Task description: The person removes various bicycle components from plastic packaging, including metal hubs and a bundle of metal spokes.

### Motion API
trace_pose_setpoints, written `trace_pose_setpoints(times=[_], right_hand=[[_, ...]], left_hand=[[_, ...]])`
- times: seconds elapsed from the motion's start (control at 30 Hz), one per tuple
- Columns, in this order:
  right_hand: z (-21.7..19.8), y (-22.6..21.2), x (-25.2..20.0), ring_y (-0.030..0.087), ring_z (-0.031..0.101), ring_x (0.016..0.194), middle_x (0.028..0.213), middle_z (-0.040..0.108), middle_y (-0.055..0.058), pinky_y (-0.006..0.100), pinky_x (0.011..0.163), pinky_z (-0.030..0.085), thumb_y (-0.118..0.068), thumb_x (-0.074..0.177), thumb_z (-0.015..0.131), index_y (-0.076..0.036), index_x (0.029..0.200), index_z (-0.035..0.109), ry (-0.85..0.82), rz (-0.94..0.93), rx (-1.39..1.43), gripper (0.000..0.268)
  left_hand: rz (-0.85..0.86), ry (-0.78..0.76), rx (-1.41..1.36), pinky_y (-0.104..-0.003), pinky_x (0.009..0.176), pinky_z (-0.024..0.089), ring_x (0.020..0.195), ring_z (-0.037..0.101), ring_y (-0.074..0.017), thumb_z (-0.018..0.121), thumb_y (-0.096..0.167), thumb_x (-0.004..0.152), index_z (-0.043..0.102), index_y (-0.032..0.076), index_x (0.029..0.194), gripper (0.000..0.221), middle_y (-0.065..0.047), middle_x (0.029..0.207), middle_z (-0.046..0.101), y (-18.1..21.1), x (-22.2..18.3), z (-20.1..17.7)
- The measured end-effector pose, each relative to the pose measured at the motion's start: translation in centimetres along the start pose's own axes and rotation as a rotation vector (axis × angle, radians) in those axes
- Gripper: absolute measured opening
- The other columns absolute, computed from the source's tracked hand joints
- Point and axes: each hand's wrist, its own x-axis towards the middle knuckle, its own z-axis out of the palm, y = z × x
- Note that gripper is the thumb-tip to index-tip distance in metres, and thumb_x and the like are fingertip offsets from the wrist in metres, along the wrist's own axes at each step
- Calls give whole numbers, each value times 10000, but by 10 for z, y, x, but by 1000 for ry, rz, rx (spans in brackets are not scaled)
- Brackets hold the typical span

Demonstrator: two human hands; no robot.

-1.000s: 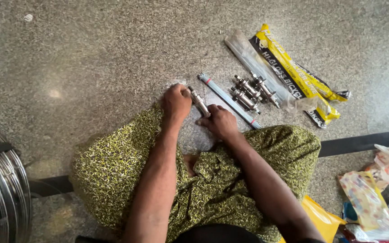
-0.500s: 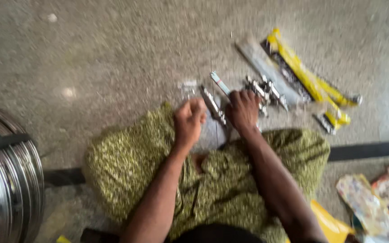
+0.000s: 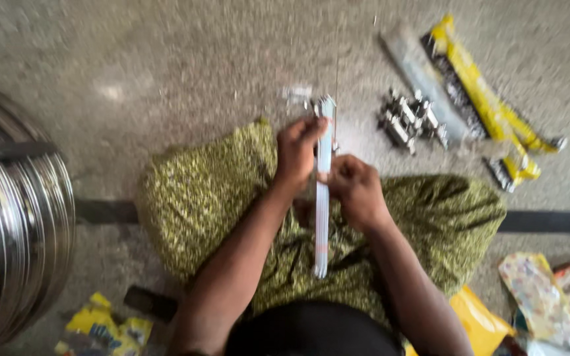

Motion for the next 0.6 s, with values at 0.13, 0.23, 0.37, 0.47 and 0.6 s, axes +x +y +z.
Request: trace_pose_setpoints(times=[0.13, 0.23, 0.37, 0.47, 0.6], right_hand=[[3, 19, 14, 167, 685, 808, 900, 709, 85, 341, 770, 611, -73, 965, 655, 23, 1055, 659, -138, -14, 322, 132], [0, 18, 13, 191, 669, 782, 907, 706, 100, 381, 739, 590, -66, 984, 661, 31, 1070, 650, -157, -54, 384, 129], [-13, 9, -20, 209, 681, 730, 837, 703, 112, 378, 688, 598, -187, 1033, 598, -16, 1066, 697, -108, 50, -107, 201], [-37, -13, -50, 203, 736, 789, 860, 739, 102, 344, 757, 650, -243, 1051, 561, -7, 1043, 719, -51, -164, -212, 285], [-48, -19, -59, 243, 732, 690, 838, 693, 141, 384, 590, 626, -230, 1001, 726, -2, 1243, 666, -74, -520, 180, 338]], left_hand=[[12, 135, 133, -322, 584, 496, 645, 583, -187, 773, 312, 998, 708, -83, 960, 402, -77, 756, 650, -37, 18, 1], [129, -21, 45, -296, 693, 563, 796, 687, -159, 732, 317, 994, 729, -15, 1099, 349, -62, 911, 736, -30, 16, 4], [-122, -130, -214, -315, 584, 569, 657, 647, -173, 633, 359, 1028, 711, 0, 1093, 373, -105, 834, 694, -7, -15, 12], [-70, -327, -142, -315, 607, 602, 668, 684, -186, 602, 391, 1047, 678, -10, 1087, 410, -121, 857, 711, 24, -65, 13], [60, -512, -96, -326, 653, 636, 720, 723, -175, 567, 471, 1065, 693, -1, 1075, 488, -94, 882, 731, 43, -107, 22]])
